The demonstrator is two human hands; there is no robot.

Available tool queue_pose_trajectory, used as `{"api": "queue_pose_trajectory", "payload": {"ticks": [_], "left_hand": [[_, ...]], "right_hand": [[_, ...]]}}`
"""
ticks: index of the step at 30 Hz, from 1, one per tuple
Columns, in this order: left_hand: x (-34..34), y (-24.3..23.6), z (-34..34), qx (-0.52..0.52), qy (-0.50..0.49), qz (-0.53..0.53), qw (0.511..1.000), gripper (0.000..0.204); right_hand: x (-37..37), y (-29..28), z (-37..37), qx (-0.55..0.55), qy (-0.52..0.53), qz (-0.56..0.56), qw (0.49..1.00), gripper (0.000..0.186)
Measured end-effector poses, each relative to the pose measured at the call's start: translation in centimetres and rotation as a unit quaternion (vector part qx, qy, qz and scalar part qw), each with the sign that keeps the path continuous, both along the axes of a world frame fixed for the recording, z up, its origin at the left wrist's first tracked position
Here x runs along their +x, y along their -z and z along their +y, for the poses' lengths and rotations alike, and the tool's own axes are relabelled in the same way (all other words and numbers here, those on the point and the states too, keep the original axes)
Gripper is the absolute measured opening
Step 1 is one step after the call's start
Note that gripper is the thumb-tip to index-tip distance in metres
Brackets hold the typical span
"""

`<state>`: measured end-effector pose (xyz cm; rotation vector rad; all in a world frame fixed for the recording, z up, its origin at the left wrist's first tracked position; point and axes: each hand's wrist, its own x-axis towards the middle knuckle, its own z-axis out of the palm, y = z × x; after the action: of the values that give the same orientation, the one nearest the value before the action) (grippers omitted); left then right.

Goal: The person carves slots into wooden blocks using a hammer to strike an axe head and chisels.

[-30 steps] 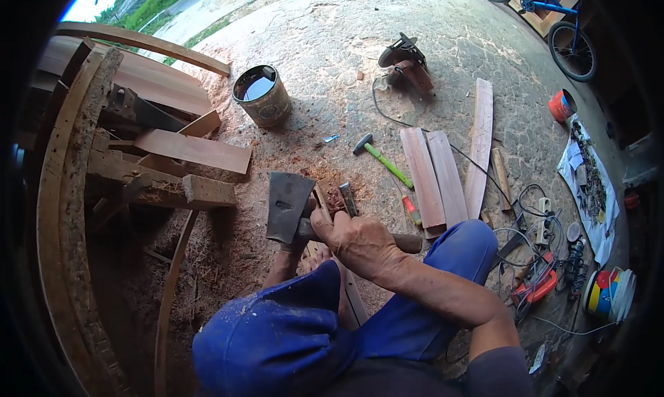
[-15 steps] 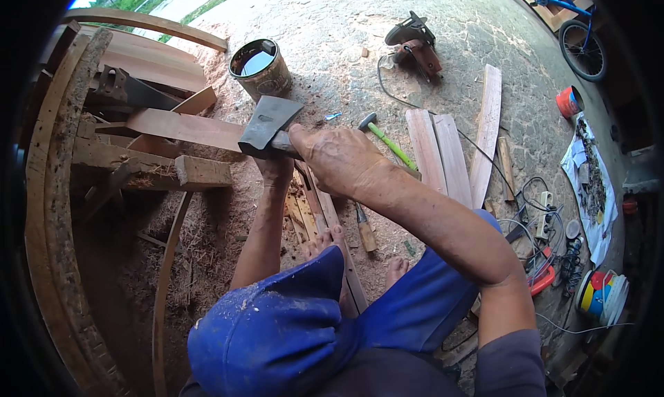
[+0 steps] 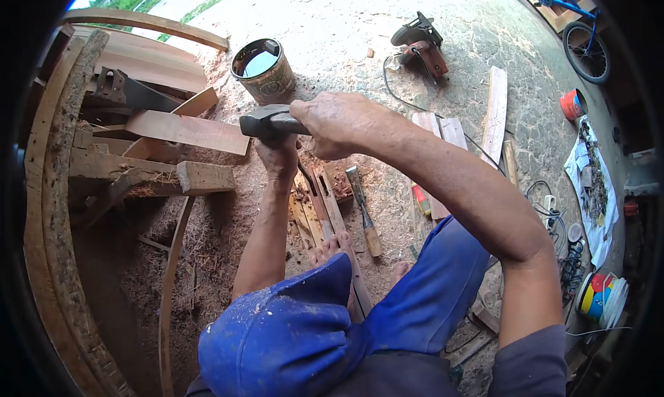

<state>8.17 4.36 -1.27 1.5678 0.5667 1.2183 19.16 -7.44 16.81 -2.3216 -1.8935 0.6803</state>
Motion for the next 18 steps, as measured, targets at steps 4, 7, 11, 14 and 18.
{"api": "queue_pose_trajectory", "payload": {"ticks": [4,7,11,14,18], "left_hand": [[1.3,1.5,3.9,-0.156,0.013,0.039,0.987,0.015],[1.2,1.3,3.7,-0.153,0.029,0.067,0.986,0.018],[0.7,-1.0,1.1,-0.054,-0.02,0.137,0.989,0.021],[0.9,-1.2,-0.9,0.065,-0.019,0.021,0.997,0.021],[3.5,-0.6,5.0,-0.207,-0.016,0.146,0.967,0.011]], "right_hand": [[-0.1,-4.6,1.9,0.081,0.049,0.071,0.993,0.047],[0.3,-2.3,4.0,0.236,0.136,0.082,0.959,0.044],[-0.4,-0.1,1.9,-0.049,0.057,0.02,0.997,0.047],[0.3,1.9,-2.5,0.007,0.051,0.049,0.998,0.05],[-0.1,-0.7,-1.9,0.075,0.133,0.114,0.982,0.047]]}}
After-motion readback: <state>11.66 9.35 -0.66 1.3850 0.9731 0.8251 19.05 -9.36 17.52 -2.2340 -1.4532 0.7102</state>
